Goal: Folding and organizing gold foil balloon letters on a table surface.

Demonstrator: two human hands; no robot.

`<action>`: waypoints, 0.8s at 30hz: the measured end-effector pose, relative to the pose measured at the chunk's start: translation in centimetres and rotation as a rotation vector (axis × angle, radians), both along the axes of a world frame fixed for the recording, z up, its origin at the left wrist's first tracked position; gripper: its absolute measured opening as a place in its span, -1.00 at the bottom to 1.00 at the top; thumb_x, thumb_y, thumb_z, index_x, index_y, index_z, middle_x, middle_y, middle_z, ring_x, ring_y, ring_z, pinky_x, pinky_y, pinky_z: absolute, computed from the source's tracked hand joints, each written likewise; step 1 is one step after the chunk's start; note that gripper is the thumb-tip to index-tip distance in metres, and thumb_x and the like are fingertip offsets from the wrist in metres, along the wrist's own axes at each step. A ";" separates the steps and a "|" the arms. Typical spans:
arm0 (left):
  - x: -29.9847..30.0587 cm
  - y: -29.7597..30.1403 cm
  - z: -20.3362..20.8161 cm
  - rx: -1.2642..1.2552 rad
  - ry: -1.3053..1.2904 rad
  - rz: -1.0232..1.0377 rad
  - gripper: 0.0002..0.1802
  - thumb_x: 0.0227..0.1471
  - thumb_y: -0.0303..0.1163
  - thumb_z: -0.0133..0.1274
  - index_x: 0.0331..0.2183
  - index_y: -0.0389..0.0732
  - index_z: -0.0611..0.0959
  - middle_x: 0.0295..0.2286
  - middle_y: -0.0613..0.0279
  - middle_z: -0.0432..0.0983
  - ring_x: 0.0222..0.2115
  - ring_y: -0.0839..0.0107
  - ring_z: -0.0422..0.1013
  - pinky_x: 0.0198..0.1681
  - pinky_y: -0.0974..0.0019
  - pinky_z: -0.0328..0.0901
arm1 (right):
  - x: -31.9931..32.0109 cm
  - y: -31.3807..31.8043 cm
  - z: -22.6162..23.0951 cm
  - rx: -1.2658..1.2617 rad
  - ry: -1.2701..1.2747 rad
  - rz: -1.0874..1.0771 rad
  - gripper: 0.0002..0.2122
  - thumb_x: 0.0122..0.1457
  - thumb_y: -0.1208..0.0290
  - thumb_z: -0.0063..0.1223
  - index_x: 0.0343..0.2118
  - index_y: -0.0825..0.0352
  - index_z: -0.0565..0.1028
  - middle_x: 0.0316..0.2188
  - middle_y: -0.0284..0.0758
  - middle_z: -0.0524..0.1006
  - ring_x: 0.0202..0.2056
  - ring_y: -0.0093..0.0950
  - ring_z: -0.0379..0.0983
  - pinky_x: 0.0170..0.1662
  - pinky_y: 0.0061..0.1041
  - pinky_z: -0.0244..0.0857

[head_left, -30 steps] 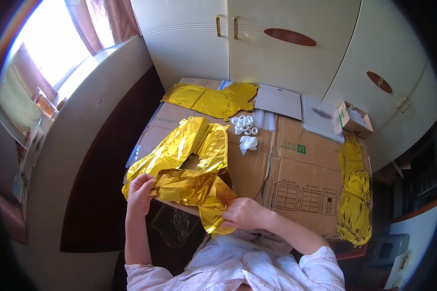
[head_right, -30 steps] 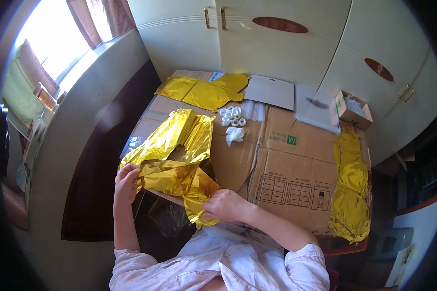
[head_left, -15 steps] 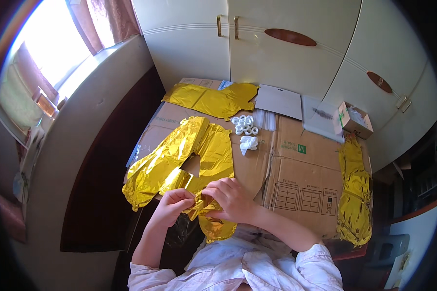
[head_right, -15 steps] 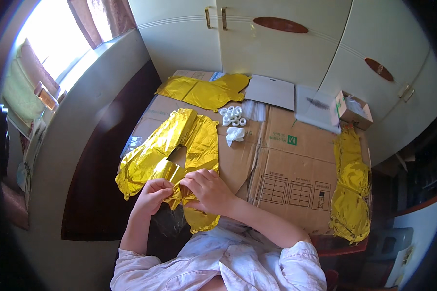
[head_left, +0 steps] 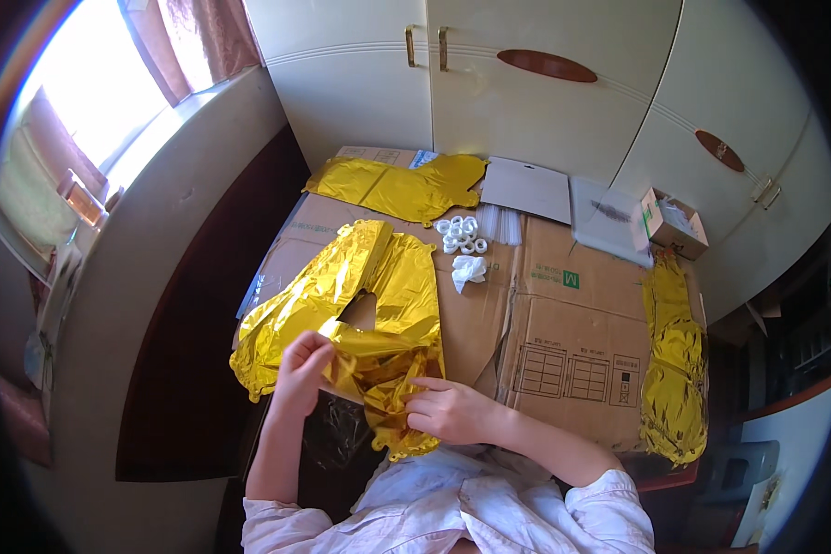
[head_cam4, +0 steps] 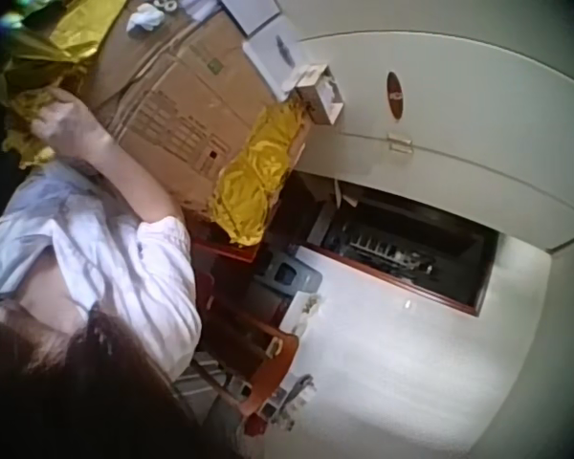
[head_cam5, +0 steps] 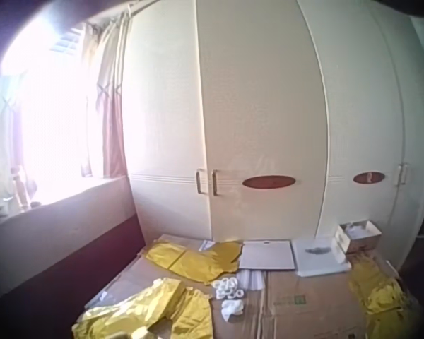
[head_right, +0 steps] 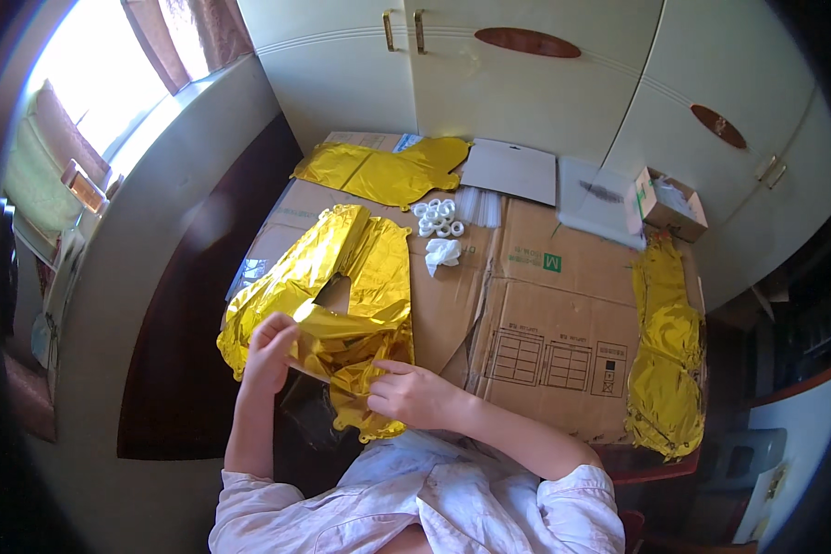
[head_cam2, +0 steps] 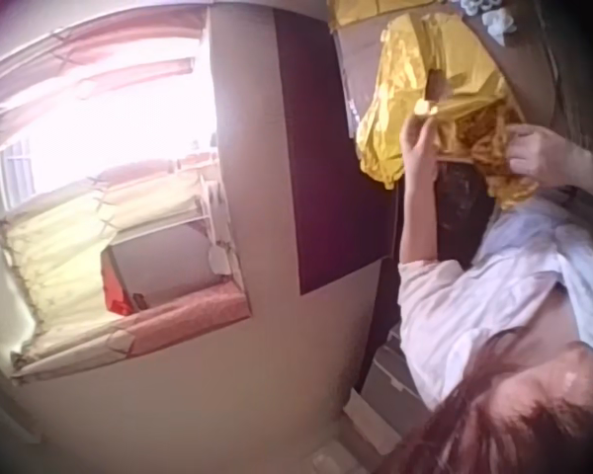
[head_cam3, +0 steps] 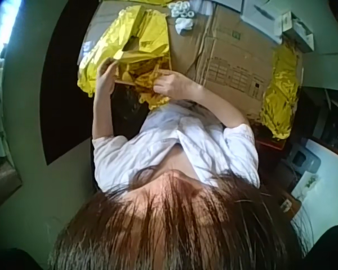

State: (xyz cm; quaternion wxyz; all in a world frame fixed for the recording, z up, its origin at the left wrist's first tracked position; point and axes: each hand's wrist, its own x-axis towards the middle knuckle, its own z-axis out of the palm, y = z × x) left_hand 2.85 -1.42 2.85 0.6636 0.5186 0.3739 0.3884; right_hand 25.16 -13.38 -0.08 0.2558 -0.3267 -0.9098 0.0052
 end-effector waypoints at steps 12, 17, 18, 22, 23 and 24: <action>-5.7 9.8 -2.8 0.046 -0.121 0.339 -0.94 0.11 -0.43 -0.08 -0.40 -0.16 0.45 -0.50 0.39 0.36 -0.49 0.63 0.31 -0.52 0.54 0.28 | 0.1 -1.2 -1.5 -0.351 -0.017 -0.093 -0.85 0.07 0.36 -0.08 -0.42 0.33 0.32 -0.47 -0.26 0.38 -0.36 -0.34 0.45 -0.35 -0.40 0.37; -5.2 9.4 -3.6 -0.011 -0.161 0.359 -0.94 0.12 -0.43 -0.08 -0.41 -0.16 0.44 -0.49 0.39 0.37 -0.49 0.61 0.33 -0.50 0.52 0.33 | 1.1 1.7 -1.3 -0.430 0.217 -0.130 -0.72 0.10 0.21 -0.01 -0.32 0.37 0.36 -0.32 -0.18 0.41 -0.22 -0.24 0.39 -0.13 -0.32 0.29; -4.9 9.2 -3.8 -0.017 -0.170 0.352 -0.94 0.12 -0.43 -0.08 -0.41 -0.16 0.44 -0.49 0.39 0.37 -0.49 0.61 0.34 -0.50 0.52 0.34 | 1.5 3.3 -2.2 -0.413 0.197 -0.207 -0.69 0.10 0.18 0.00 -0.29 0.37 0.37 -0.27 -0.16 0.41 -0.18 -0.23 0.36 -0.06 -0.31 0.25; -4.3 8.4 -2.6 0.006 -0.187 0.324 -0.95 0.12 -0.43 -0.08 -0.40 -0.16 0.44 -0.49 0.39 0.37 -0.48 0.62 0.35 -0.51 0.54 0.33 | 2.7 9.4 -6.2 -0.157 0.024 -0.425 -0.56 0.05 0.10 0.06 -0.17 0.38 0.39 -0.19 -0.18 0.39 -0.08 -0.25 0.29 0.03 -0.33 0.20; -4.5 8.2 -2.2 0.028 -0.196 0.344 -0.95 0.12 -0.44 -0.08 -0.40 -0.16 0.45 -0.49 0.39 0.37 -0.49 0.62 0.34 -0.51 0.55 0.33 | 2.7 10.2 -5.7 -0.181 0.020 -0.461 -0.54 0.03 0.08 0.07 -0.16 0.39 0.39 -0.19 -0.18 0.39 -0.06 -0.26 0.27 0.03 -0.32 0.21; -4.6 7.9 -1.8 0.050 -0.205 0.364 -0.95 0.12 -0.44 -0.08 -0.40 -0.16 0.45 -0.49 0.40 0.37 -0.49 0.63 0.34 -0.52 0.55 0.33 | 2.8 11.0 -5.1 -0.204 0.017 -0.498 -0.52 0.02 0.07 0.08 -0.15 0.39 0.39 -0.19 -0.18 0.38 -0.04 -0.26 0.25 0.03 -0.32 0.21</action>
